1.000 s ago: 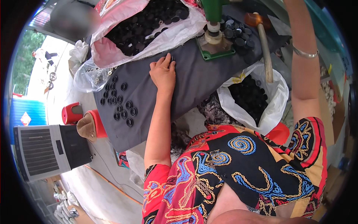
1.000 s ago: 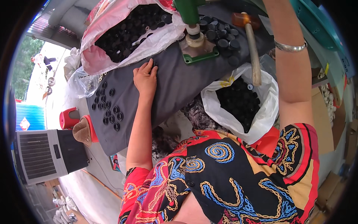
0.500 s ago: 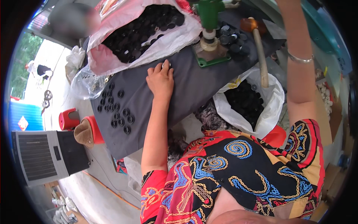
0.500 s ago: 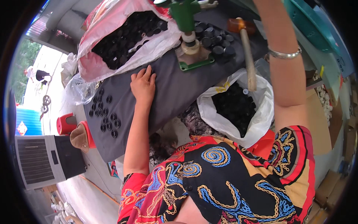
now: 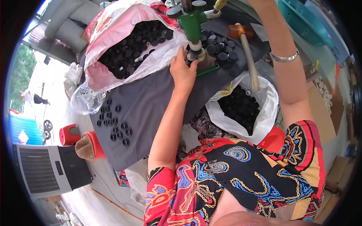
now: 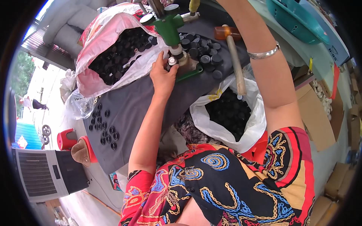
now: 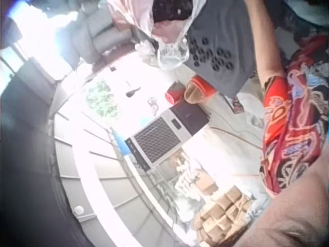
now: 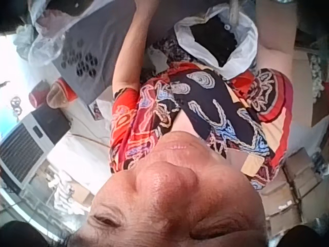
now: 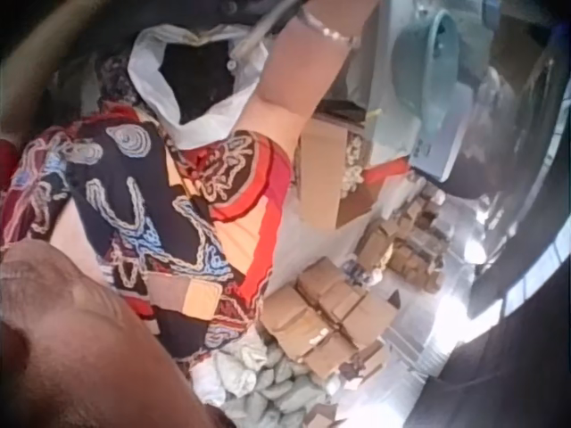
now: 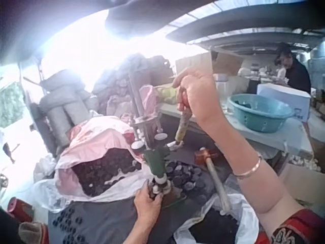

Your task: The person assembles snap fasteners by placing black plastic rings and metal components onto a grey mat. They use a hammer to strike a green manual press tool to secure the fasteners. The person repeatedly arranges the components on the mat and uses the press to complete the assembly.

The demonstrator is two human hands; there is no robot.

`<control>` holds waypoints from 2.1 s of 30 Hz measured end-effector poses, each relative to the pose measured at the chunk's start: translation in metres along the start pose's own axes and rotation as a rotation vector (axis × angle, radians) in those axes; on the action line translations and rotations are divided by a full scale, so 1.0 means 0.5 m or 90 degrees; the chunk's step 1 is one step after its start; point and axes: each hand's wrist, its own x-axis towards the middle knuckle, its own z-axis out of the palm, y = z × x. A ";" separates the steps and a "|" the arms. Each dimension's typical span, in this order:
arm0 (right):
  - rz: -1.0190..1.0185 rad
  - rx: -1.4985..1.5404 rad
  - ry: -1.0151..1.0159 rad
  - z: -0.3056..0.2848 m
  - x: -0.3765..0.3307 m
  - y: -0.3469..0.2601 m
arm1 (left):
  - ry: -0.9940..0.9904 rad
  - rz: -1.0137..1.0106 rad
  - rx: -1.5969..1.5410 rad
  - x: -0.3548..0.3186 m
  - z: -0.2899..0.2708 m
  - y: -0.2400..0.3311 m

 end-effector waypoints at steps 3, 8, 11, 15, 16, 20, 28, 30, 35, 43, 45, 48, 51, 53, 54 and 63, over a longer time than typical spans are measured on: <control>-0.011 0.001 -0.018 -0.007 0.004 0.008 | 0.028 0.052 0.009 0.019 0.027 -0.006; -0.040 -0.020 -0.008 -0.046 -0.019 -0.005 | -0.018 0.011 0.008 0.051 0.069 0.031; -0.040 0.012 -0.057 -0.027 -0.087 0.010 | 0.006 -0.028 0.044 0.040 0.040 -0.006; -0.114 -0.044 -0.114 -0.090 -0.204 0.010 | -0.018 -0.040 0.010 0.047 0.055 0.010; -0.177 -0.021 -0.134 -0.111 -0.235 0.028 | -0.015 -0.042 -0.013 0.046 0.055 0.008; -0.284 0.005 -0.130 -0.137 -0.390 0.116 | -0.010 -0.017 -0.091 0.035 0.048 -0.017; -0.265 0.004 -0.119 -0.117 -0.287 0.070 | 0.005 0.011 -0.077 -0.042 -0.005 -0.043; -0.166 0.090 -0.074 -0.068 -0.204 0.039 | 0.016 -0.021 -0.090 -0.073 -0.023 -0.060; -0.167 0.037 -0.056 -0.004 0.042 0.094 | -0.036 -0.050 -0.096 -0.094 -0.018 -0.055; 0.168 0.088 -0.063 -0.074 0.003 0.412 | 0.017 -0.025 -0.088 -0.135 -0.030 -0.024; 0.146 -0.019 -0.225 -0.059 -0.060 0.481 | -0.004 -0.031 -0.131 -0.143 -0.031 -0.006; -0.028 -0.383 -0.449 -0.070 -0.086 0.616 | -0.064 0.003 -0.161 -0.129 0.013 0.027; 0.250 -0.365 -0.647 -0.037 -0.108 0.618 | -0.112 0.050 -0.108 -0.113 0.024 0.068; 0.273 -0.447 -0.720 -0.011 -0.119 0.533 | -0.127 0.033 -0.029 -0.103 0.018 0.087; 0.290 -0.481 -0.724 -0.010 -0.126 0.513 | -0.147 0.027 0.008 -0.098 0.025 0.097; 0.332 -0.449 -0.705 -0.087 -0.175 0.444 | -0.175 0.128 0.163 -0.097 0.087 0.134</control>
